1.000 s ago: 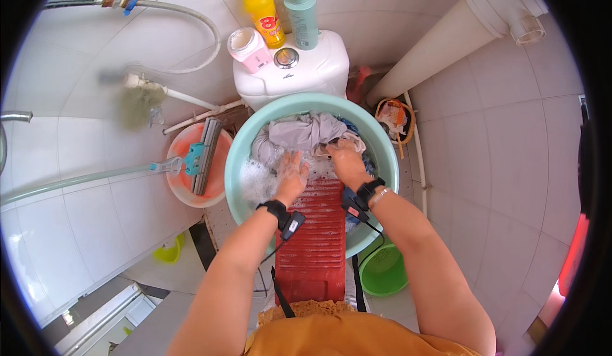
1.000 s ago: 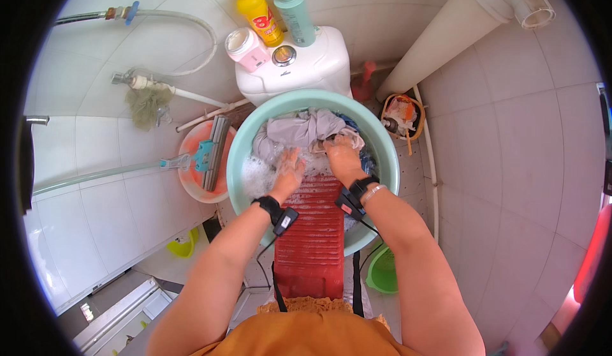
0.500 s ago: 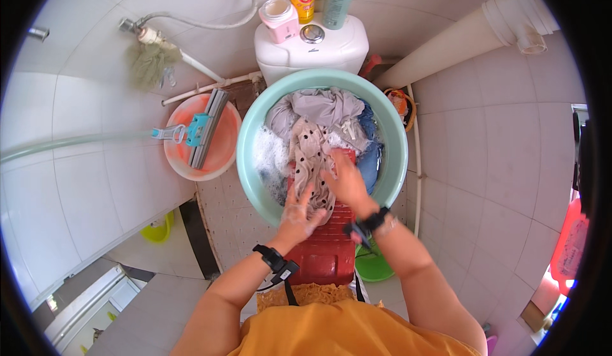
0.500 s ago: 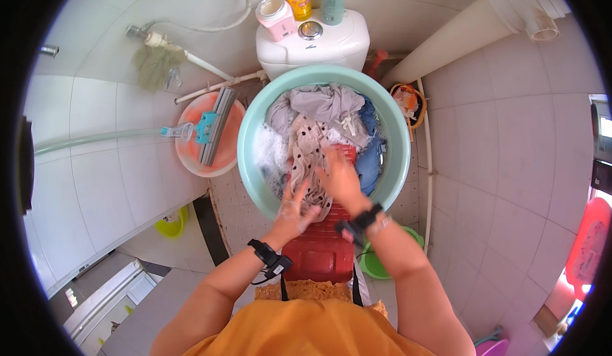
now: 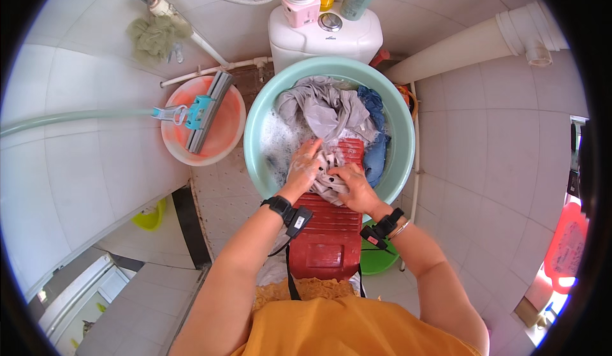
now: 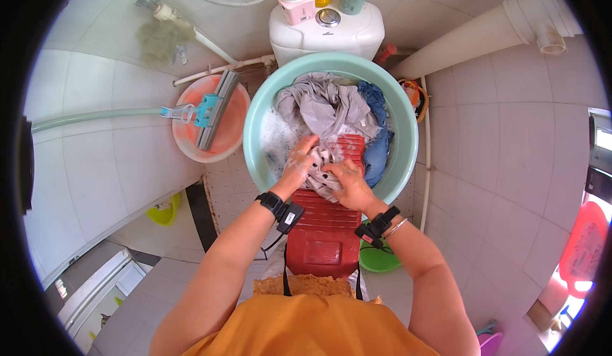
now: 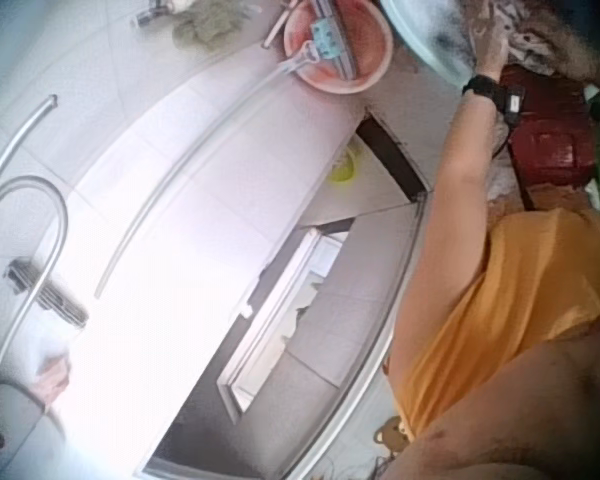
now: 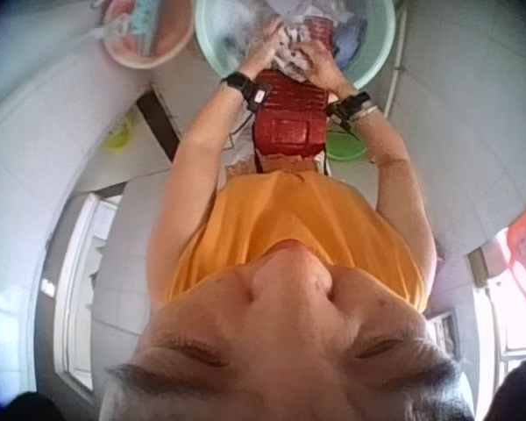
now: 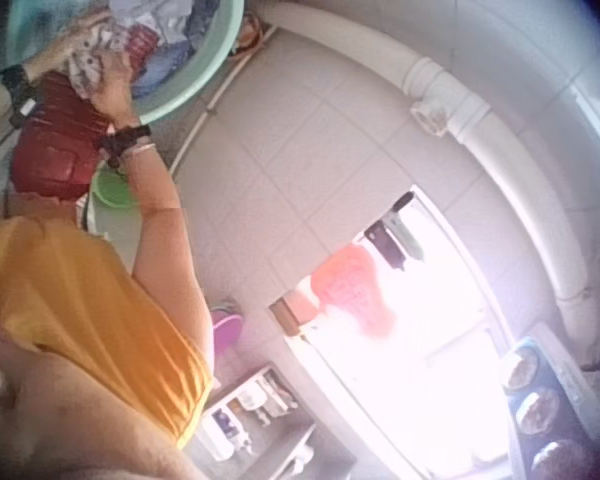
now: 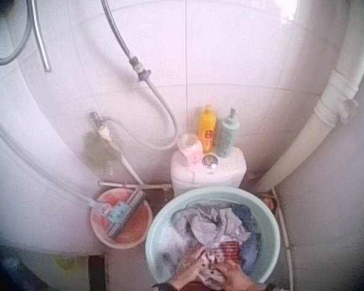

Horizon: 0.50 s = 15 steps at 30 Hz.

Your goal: The person washes clothes by hand, scrubbing pants on a washboard in a tub of soapy water, lifting them up, and tossing one into a bucket.

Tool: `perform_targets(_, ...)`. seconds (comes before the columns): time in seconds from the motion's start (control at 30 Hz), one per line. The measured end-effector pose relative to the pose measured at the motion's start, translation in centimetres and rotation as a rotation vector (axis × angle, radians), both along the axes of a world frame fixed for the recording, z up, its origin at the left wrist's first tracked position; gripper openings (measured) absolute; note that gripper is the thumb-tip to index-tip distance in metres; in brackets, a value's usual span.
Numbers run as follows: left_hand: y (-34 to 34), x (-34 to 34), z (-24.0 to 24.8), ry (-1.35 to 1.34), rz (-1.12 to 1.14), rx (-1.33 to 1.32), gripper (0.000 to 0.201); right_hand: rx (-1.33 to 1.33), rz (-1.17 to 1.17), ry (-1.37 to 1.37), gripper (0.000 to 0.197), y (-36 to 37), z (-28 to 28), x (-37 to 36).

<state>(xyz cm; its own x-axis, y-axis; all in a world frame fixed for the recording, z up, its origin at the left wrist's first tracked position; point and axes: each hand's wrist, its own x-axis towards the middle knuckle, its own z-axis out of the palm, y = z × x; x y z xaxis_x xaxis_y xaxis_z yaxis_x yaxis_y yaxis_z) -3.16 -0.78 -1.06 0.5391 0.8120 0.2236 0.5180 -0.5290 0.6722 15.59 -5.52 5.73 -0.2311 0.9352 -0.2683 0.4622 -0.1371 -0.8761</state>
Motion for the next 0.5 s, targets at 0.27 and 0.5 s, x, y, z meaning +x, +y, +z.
perform_targets(0.27, -8.6, -1.0, 6.1, 0.182, -0.016, -0.072, 0.035, 0.313, -0.216, -0.618, 0.029, -8.2, 0.8, -5.1)
perform_targets(0.5, -2.1, 3.0, 0.2, 0.406, 0.024, -0.119, 0.047, 0.156, -0.232, -0.809, 0.011, -0.4, -5.8, -2.9)
